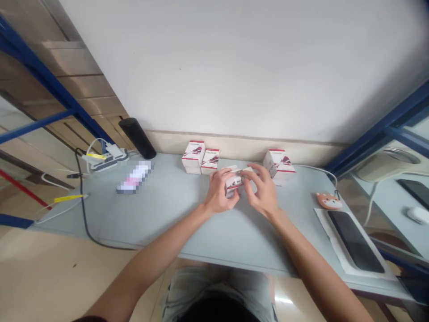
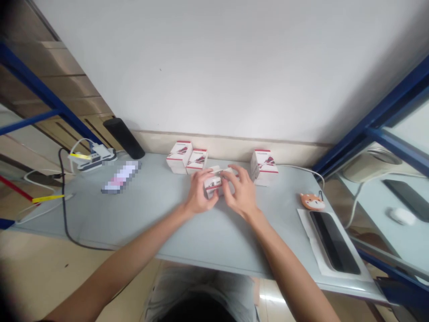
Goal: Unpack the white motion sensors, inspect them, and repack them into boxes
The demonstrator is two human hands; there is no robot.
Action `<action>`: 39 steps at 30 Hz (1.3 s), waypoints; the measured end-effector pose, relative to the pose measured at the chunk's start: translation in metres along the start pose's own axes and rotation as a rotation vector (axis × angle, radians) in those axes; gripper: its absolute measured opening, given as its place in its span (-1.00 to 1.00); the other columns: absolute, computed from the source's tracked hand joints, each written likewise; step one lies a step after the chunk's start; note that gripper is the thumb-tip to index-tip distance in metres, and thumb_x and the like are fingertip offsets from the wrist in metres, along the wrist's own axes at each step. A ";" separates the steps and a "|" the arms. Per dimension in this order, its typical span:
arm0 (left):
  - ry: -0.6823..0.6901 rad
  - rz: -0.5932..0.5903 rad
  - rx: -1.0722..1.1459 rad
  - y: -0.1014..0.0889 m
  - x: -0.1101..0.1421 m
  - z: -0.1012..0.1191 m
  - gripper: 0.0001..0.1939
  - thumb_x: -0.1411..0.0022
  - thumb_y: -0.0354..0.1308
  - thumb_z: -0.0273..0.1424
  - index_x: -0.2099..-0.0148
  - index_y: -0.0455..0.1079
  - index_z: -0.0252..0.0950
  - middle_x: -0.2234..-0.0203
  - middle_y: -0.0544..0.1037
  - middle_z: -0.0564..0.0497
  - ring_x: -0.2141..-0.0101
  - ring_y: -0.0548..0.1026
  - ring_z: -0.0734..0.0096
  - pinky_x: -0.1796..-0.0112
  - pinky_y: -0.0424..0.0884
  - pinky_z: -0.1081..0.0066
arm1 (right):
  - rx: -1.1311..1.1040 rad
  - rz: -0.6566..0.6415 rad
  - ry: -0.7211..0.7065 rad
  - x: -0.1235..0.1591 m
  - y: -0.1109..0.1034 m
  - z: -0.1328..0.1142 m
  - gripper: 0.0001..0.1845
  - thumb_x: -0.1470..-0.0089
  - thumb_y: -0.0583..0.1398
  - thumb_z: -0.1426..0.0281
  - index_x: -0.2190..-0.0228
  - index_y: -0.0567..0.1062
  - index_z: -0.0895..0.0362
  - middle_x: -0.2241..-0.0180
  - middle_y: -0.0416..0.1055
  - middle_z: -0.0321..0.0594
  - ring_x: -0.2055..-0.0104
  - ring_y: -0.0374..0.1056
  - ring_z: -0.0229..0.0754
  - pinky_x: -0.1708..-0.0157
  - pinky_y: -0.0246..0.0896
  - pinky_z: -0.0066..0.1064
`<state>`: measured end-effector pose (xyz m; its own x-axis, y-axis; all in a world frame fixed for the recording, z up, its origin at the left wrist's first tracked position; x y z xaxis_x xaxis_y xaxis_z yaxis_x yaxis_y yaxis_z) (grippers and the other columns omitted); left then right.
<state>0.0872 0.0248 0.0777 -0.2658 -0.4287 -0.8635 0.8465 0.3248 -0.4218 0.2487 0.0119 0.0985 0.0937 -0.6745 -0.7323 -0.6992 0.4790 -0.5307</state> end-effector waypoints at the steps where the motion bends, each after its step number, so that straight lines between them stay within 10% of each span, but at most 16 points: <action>1: -0.002 0.008 0.007 0.000 0.000 -0.001 -0.29 -0.16 0.29 -0.44 -0.33 0.17 -0.23 -0.13 0.49 -0.26 -0.14 0.53 -0.02 -0.15 0.35 -0.03 | 0.020 -0.018 -0.012 0.000 0.001 -0.001 -0.73 -0.35 0.16 0.37 0.01 0.60 0.02 -0.14 0.41 0.02 -0.15 0.41 0.10 -0.05 0.43 -0.04; 15: 0.132 0.063 -0.070 0.003 0.004 0.007 -0.16 -0.19 0.33 -0.40 -0.39 -0.02 -0.13 -0.10 0.52 -0.23 -0.09 0.59 0.05 -0.11 0.34 0.00 | -0.319 -0.073 0.154 -0.004 0.001 0.012 -0.86 -0.31 0.22 0.26 0.27 0.53 0.04 -0.04 0.42 -0.05 -0.16 0.39 0.07 -0.21 0.28 0.03; 24: 0.082 0.075 -0.114 0.002 0.002 -0.004 -0.22 -0.25 0.37 -0.33 -0.35 0.02 -0.12 -0.10 0.56 -0.21 -0.09 0.60 0.05 -0.09 0.28 0.01 | -0.316 0.322 0.322 0.002 -0.023 0.039 -0.78 -0.43 0.07 0.14 0.12 0.34 0.01 0.07 0.51 -0.09 0.02 0.48 -0.03 -0.02 0.38 -0.14; 32: 0.051 0.108 -0.155 -0.001 0.002 -0.013 -0.31 -0.30 0.39 -0.31 -0.32 0.09 -0.09 -0.13 0.56 -0.20 -0.12 0.58 0.07 -0.11 0.30 0.03 | 0.096 -0.342 0.485 0.018 0.038 0.070 -0.81 -0.34 0.13 0.30 0.15 0.53 0.04 0.26 0.61 -0.15 0.27 0.52 -0.02 0.24 0.29 -0.29; 39: 0.050 0.046 -0.192 0.004 0.004 -0.006 -0.39 -0.30 0.39 -0.34 -0.26 0.16 -0.07 -0.14 0.58 -0.17 -0.16 0.58 0.05 -0.15 0.24 0.03 | 0.113 -0.113 0.400 0.011 0.023 0.058 -0.66 -0.39 0.04 0.29 -0.05 0.48 0.13 -0.01 0.46 0.05 0.12 0.46 -0.01 0.09 0.38 -0.17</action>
<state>0.0871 0.0297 0.0711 -0.2555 -0.3690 -0.8936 0.7559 0.5000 -0.4226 0.2747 0.0487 0.0534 -0.1326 -0.8801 -0.4558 -0.6160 0.4335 -0.6578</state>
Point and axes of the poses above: each hand's wrist, its own x-axis away from the middle knuckle, its own y-axis out of the palm, z = x × y, the point moved 7 cm from there along -x, towards the middle knuckle
